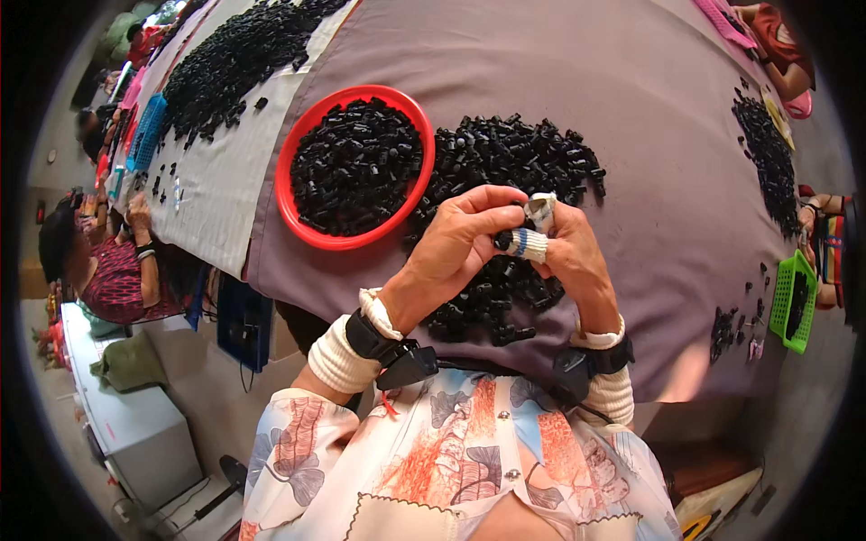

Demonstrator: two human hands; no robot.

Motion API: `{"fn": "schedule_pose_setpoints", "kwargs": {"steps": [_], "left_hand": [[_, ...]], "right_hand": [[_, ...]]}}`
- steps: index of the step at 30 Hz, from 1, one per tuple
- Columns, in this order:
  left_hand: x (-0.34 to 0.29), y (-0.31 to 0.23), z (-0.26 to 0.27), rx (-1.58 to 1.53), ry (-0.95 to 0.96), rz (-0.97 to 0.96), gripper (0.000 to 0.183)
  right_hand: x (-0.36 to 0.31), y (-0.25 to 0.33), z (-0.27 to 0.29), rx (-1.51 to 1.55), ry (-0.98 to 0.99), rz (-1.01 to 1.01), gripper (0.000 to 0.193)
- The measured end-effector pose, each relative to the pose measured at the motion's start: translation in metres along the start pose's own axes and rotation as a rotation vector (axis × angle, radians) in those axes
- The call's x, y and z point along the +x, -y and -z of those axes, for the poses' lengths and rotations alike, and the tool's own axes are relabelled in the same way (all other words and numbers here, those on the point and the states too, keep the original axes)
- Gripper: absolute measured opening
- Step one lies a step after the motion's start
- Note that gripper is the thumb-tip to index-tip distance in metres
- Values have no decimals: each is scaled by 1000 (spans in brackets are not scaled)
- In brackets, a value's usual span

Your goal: Assemble small black plastic components by hand at a manufacturing table.

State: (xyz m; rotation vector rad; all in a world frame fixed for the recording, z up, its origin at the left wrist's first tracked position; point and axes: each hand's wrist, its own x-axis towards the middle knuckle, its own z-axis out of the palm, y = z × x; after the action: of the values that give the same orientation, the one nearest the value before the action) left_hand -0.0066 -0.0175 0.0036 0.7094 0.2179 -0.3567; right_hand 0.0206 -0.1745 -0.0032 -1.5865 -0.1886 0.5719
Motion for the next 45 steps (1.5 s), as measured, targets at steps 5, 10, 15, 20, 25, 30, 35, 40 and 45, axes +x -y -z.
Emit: {"fn": "schedule_pose_setpoints", "kwargs": {"steps": [5,10,15,20,25,30,35,40,45], "left_hand": [[4,5,3,64,-5,-3,18],[4,6,8,35,-4,0,17],[-1,0,6,-2,52,26,22],[-1,3,11,0,23,40,22],[-1,-1,5,23,13,33,20],[2,1,6,34,-1,27,19],[4,1,6,42,-25,43,18],[2,2,3,95,-43,20,18],[4,3,9,81,-5,28,17]], "right_hand": [[-4,-2,-2,47,-48,-27,26],[-2,-1,-3,73,-53,-47,25],[-1,2,-5,56,-50,-58,24],[-1,-4,-4,5,9,-73,27],[2,-4,0,-115,-1,-48,28],[3,-2,2,-182,5,7,29],[2,-3,3,-212,7,30,30],[2,-5,3,-266,18,37,30],[-1,-2,3,-244,14,62,31]]}}
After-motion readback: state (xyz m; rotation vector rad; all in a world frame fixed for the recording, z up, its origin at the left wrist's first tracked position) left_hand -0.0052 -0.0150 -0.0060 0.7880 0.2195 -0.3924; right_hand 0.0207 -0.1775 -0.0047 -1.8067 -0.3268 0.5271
